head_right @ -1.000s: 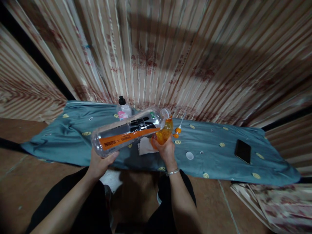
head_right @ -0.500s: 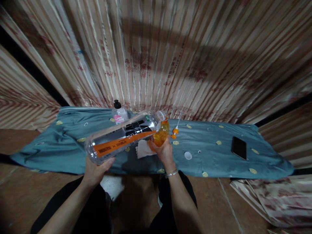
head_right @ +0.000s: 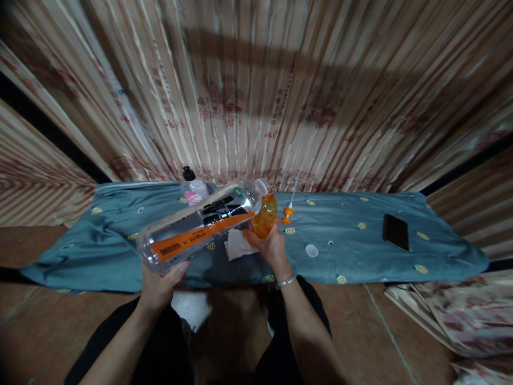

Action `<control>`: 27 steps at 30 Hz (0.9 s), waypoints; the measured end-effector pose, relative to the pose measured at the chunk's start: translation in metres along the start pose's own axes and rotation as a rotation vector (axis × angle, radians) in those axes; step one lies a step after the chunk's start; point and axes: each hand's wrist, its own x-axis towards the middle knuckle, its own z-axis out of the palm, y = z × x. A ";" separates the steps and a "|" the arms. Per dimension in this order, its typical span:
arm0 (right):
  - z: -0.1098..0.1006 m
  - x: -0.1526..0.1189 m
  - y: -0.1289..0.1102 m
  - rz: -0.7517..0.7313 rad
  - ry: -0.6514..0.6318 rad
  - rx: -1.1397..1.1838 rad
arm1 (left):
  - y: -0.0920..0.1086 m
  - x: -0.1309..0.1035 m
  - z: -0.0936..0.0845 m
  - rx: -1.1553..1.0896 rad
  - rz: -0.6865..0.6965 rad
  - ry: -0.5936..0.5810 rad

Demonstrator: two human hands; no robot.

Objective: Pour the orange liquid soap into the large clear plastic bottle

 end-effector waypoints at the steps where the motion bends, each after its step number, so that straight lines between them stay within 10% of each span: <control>1: 0.000 0.000 0.000 0.001 0.001 0.003 | 0.001 0.000 0.002 -0.009 0.013 0.044; 27: -0.002 -0.001 -0.002 0.004 -0.013 -0.049 | -0.001 -0.001 0.006 -0.021 -0.026 0.120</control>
